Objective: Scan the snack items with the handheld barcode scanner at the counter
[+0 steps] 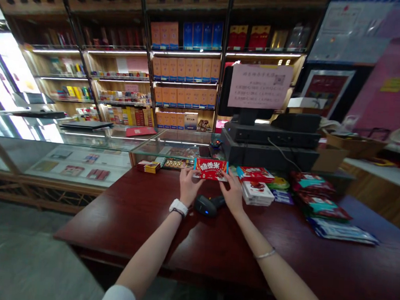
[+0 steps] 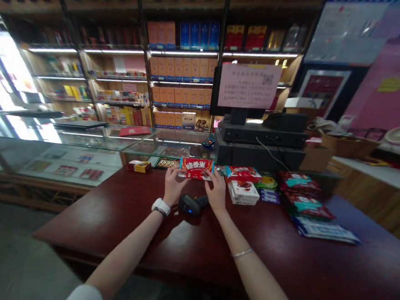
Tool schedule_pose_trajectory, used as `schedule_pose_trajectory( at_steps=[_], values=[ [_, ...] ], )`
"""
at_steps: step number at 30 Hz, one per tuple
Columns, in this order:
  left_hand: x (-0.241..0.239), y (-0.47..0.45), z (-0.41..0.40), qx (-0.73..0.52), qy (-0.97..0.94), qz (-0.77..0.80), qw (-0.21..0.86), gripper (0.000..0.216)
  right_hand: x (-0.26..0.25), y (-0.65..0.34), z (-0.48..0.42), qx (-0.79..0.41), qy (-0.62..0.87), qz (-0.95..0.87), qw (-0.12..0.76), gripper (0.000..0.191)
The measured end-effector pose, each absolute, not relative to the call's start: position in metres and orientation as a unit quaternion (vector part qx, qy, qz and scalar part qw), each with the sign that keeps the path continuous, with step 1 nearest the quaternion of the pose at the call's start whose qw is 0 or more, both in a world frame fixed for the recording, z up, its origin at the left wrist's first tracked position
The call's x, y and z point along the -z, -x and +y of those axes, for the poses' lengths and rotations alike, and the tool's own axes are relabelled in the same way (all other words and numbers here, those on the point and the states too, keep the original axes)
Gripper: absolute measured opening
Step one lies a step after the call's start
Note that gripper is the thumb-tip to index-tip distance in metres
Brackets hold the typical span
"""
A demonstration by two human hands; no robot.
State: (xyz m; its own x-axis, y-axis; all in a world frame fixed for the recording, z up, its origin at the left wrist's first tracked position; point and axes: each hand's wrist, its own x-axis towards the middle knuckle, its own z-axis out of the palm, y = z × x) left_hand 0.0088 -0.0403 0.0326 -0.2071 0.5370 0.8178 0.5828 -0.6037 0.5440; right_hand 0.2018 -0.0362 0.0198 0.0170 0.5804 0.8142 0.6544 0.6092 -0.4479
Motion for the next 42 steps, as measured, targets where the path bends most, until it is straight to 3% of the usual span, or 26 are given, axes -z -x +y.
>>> schedule_pose_trajectory(
  at_steps=[21, 27, 34, 42],
  values=[
    [-0.027, -0.012, -0.059, 0.631, 0.636, -0.445, -0.001, 0.034, -0.001, -0.204, -0.035, 0.105, 0.452, -0.669, 0.581, 0.029],
    [-0.026, -0.004, -0.052, 0.625, 0.633, -0.454, -0.049, 0.048, -0.005, -0.207, -0.037, 0.15, 0.429, -0.675, 0.582, 0.022],
    [-0.022, 0.012, -0.039, 0.596, 0.654, -0.439, -0.158, 0.089, -0.006, -0.207, -0.04, 0.194, 0.394, -0.684, 0.583, 0.021],
    [-0.028, 0.018, -0.042, 0.586, 0.677, -0.429, -0.124, 0.09, -0.011, -0.205, -0.043, 0.136, 0.412, -0.694, 0.574, 0.023]
  ],
)
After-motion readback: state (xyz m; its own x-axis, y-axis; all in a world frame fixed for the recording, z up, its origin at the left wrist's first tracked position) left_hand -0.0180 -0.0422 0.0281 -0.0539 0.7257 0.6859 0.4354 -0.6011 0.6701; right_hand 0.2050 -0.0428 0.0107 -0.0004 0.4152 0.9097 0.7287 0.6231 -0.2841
